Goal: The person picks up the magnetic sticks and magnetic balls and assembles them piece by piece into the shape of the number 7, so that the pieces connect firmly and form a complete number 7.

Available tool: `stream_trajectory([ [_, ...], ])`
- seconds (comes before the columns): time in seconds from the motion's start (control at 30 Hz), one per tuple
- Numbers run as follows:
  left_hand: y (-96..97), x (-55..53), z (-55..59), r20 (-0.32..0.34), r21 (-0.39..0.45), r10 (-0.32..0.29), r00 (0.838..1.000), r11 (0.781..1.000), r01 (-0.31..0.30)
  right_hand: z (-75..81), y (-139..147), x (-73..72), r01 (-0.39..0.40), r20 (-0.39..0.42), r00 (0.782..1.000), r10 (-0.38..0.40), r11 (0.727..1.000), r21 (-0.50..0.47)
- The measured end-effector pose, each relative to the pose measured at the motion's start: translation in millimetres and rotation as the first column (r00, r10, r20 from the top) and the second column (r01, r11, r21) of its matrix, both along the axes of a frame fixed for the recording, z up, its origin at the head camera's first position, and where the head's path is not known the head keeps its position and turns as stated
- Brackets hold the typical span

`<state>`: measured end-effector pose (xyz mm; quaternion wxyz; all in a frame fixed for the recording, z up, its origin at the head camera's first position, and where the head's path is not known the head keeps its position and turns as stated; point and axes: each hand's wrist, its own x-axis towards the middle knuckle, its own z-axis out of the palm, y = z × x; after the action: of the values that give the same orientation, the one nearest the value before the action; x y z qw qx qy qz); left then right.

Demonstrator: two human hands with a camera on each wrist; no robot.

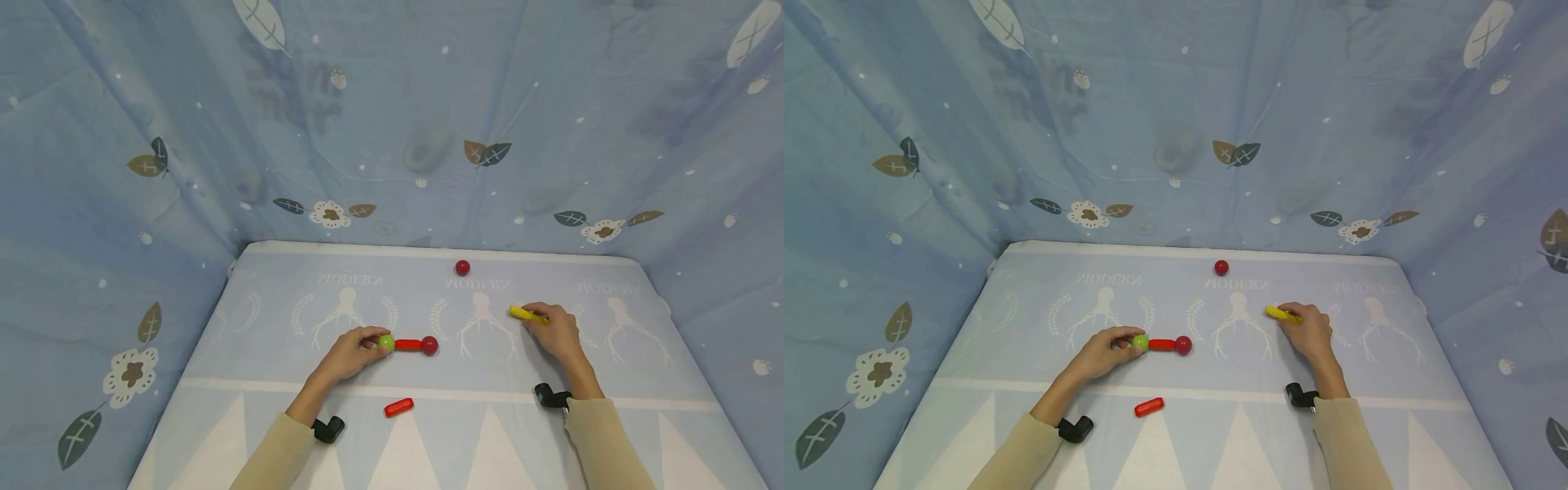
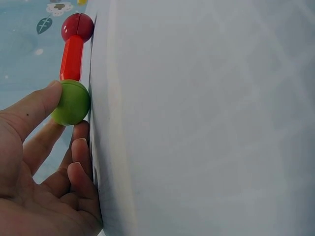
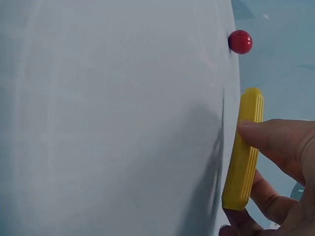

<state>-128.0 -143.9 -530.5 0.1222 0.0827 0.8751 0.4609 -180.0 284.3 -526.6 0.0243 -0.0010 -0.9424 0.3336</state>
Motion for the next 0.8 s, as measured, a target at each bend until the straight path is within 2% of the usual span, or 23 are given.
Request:
stream_trajectory([
  [0.5, 0.3, -0.4, -0.8, 0.007, 0.002, 0.008, 1.0, 1.0, -0.008, 12.0, -14, 8.1, -0.002, 0.069, 0.998, 0.012, 0.99, -0.143],
  [0.8, -0.2, 0.1, -0.4, -0.002, 0.006, 0.003, 1.0, 1.0, -0.003, 10.3, -27, 11.6, 0.01, 0.182, 0.983, 0.025, 0.982, -0.19],
])
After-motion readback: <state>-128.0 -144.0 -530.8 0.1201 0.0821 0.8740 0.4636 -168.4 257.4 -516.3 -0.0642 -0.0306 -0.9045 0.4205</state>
